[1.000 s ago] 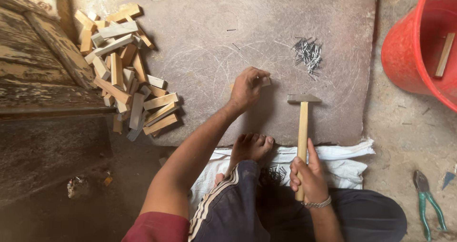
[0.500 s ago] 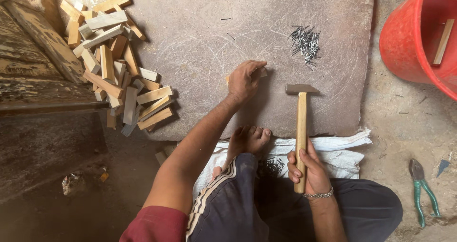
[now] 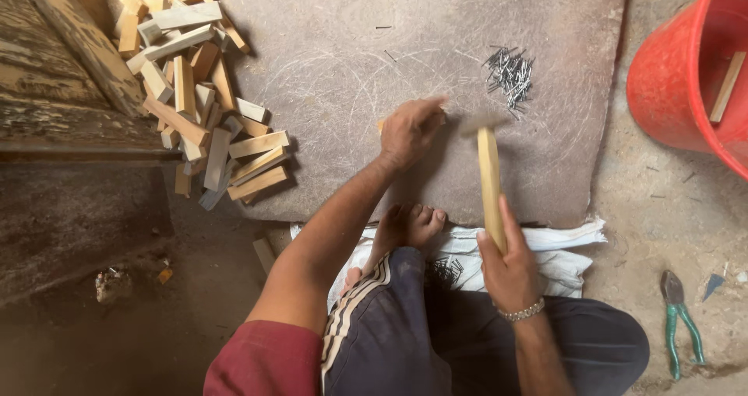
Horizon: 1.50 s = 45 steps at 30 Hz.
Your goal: The person hammers nails into small wooden blocks one at a time. They pick up a block, place a nail, hammer it in, and then toss the finished block into a red bucket.
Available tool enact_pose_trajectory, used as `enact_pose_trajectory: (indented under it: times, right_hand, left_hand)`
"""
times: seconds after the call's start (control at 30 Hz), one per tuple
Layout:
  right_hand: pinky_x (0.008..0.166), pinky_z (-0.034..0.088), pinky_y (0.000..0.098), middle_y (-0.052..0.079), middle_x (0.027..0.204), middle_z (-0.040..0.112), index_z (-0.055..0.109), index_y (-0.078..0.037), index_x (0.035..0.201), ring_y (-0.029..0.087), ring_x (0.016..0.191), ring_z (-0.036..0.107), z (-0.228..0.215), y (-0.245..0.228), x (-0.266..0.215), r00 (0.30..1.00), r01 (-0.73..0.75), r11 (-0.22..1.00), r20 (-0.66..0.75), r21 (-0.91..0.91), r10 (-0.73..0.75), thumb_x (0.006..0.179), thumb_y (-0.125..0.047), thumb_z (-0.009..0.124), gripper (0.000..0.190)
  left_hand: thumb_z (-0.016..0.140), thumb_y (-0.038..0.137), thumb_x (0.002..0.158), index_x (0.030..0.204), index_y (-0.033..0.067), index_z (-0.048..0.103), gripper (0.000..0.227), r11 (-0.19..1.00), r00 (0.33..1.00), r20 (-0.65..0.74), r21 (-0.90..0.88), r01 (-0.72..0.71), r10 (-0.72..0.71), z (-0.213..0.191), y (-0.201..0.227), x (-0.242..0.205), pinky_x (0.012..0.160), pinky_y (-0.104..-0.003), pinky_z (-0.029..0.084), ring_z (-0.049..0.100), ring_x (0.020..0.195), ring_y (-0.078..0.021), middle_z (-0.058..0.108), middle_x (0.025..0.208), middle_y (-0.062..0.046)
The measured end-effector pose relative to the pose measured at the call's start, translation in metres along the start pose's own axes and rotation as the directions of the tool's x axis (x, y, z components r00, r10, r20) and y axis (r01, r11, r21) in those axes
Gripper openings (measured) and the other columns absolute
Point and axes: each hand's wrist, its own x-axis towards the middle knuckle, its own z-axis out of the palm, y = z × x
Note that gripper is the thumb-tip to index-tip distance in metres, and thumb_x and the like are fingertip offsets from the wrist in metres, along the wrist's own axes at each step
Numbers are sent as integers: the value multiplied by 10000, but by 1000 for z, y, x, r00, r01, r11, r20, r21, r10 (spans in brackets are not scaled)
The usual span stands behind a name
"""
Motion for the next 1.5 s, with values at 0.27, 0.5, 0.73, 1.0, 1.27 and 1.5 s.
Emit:
enact_pose_trajectory:
  times: [0.27,0.5,0.73,1.0,1.27,1.5]
  right_hand:
    - [919,616,419,324,1370,623,423,20,1531,384,1197,690,16,-42,31,979,183,982,-104,46,-178,1033,-182,610,569]
    - [619,632,355,354,1246,667,385,38,1557,338,917,766,-5,-40,39,998,-38,995,54,-96,44,1021,-164,586,607]
    - [521,561,348,222,882,740,356,88,1518,259,626,725,26,-12,44,948,219,965,-265,142,-176,1000,-203,623,650]
    - [1011,526,435,288,1448,570,414,-6,1542,411,1280,619,29,23,-29,998,-61,994,11,-92,62,974,-240,617,647]
    - [655,513,363,215,1062,658,382,-71,1612,265,808,587,19,41,-62,910,-408,894,-2,183,415,967,-145,642,699]
    - [306,408,258,34,627,592,252,-142,1621,79,400,485,15,34,-40,789,-586,682,115,439,604,929,-124,607,777]
  left_hand:
    - [799,186,890,1561,217,342,812,980,989,65,-140,142,-134,-16,8,6,767,-302,613,759,842,-136,786,1029,68]
    - [788,164,892,1601,203,220,909,980,991,80,-160,119,-108,-19,10,8,766,-313,607,755,836,-143,776,1049,35]
    - [677,-10,822,1607,187,200,940,971,996,82,-231,60,-42,-19,-2,3,719,-323,610,681,784,-161,538,1211,-99]
    - [634,-42,780,1565,189,269,896,968,982,163,-219,126,-91,-16,-12,8,766,-341,619,728,884,-184,572,1229,-87]
    - [734,278,920,1217,171,684,319,976,927,345,202,81,-149,-39,21,37,903,-425,573,671,1093,-264,710,1161,-89]
    - [675,539,985,1140,93,677,472,695,678,275,534,482,-682,-109,50,53,888,-418,546,691,1022,-282,723,1132,-129]
